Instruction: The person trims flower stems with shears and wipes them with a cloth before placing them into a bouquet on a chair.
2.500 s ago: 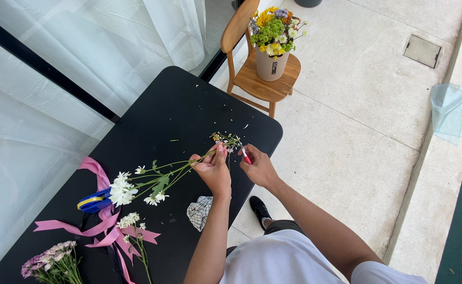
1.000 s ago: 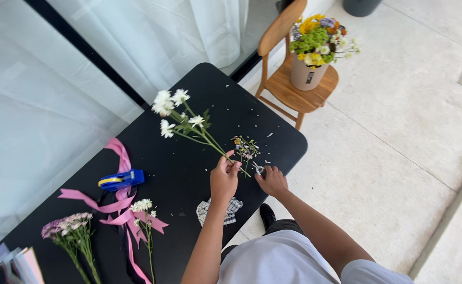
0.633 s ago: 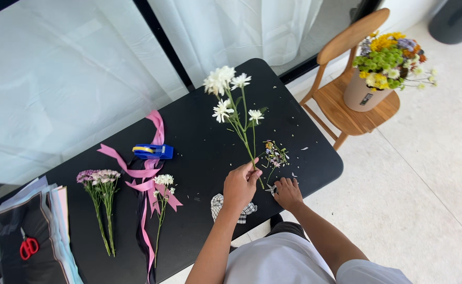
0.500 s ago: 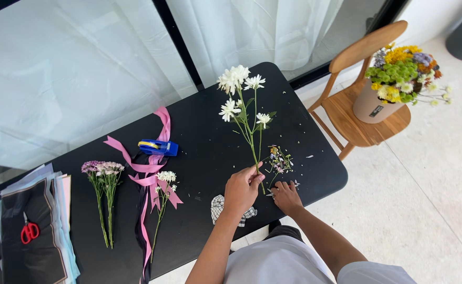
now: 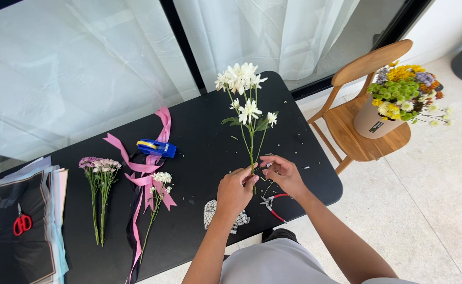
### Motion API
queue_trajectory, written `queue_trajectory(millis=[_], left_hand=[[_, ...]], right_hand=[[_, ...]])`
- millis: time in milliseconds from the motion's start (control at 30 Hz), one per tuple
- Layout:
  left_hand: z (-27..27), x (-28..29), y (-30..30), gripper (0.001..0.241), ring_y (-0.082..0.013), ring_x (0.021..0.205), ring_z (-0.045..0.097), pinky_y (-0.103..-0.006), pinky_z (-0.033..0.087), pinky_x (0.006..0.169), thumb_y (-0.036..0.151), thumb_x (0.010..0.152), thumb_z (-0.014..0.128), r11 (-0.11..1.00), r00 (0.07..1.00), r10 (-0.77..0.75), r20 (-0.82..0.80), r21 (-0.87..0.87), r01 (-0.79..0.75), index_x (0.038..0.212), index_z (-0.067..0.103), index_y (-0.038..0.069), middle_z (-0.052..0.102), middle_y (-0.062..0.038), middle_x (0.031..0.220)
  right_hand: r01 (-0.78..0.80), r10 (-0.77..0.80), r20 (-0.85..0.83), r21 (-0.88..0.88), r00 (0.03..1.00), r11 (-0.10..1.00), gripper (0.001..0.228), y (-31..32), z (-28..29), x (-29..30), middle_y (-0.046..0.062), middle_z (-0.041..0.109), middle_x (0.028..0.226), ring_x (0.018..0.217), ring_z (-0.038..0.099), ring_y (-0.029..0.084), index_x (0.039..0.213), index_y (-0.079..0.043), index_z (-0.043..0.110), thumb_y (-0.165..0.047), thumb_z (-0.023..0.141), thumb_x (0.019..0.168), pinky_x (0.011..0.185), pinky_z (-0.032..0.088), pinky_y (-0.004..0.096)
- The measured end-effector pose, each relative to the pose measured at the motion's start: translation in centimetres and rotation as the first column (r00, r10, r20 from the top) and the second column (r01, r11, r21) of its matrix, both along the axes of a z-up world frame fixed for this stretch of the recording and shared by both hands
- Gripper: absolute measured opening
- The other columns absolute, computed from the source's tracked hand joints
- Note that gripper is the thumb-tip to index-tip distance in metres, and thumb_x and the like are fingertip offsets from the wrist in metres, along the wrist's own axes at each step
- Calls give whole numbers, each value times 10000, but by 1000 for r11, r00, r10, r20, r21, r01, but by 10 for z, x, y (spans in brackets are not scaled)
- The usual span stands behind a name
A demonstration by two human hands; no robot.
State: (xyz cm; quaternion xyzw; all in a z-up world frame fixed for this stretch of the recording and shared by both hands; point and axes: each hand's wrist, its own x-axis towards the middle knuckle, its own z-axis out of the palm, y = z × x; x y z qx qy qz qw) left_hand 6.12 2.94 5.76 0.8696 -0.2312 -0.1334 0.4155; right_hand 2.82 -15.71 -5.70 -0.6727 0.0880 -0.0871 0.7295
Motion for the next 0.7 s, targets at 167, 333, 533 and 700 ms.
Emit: queue_trajectory(millis=[167, 333, 533, 700], left_hand=[[15, -6, -14, 292, -324, 812, 762, -417, 645, 744, 147, 924, 726, 999, 997, -33, 63, -33, 35, 1205, 758, 74, 769, -124, 867], [21, -10, -30, 247, -257, 798, 766, -356, 630, 698, 181, 948, 700, 992, 985, -124, 120, 4, 125, 1167, 771, 93, 758, -95, 872], [17, -16, -37, 231, -296, 866, 773, -408, 627, 774, 229, 973, 687, 977, 983, -181, 38, -110, 184, 1155, 777, 118, 775, -103, 928], [-11, -16, -47, 246, -314, 898, 771, -409, 623, 831, 222, 991, 678, 960, 973, -227, -44, -177, 216, 1173, 768, 81, 772, -131, 963]], right_hand=[[-90, 77, 183, 63, 980, 994, 472, -3, 57, -1, 90, 689, 1017, 642, 647, 93, 1210, 4, 722, 49, 853, 759, 578, 442, 206], [83, -103, 212, 105, 972, 991, 59, -7, 66, 1, 82, 642, 791, 542, 635, 87, 865, 49, 726, 67, 781, 859, 530, 529, 198], [142, -155, 217, 72, 964, 987, 29, -35, 87, -8, 76, 672, 728, 595, 702, 131, 871, 42, 755, 25, 759, 894, 621, 594, 242], [207, -217, 264, 65, 940, 976, 61, -56, 109, -15, 74, 663, 718, 614, 708, 135, 855, 36, 724, 35, 738, 914, 640, 602, 253]])
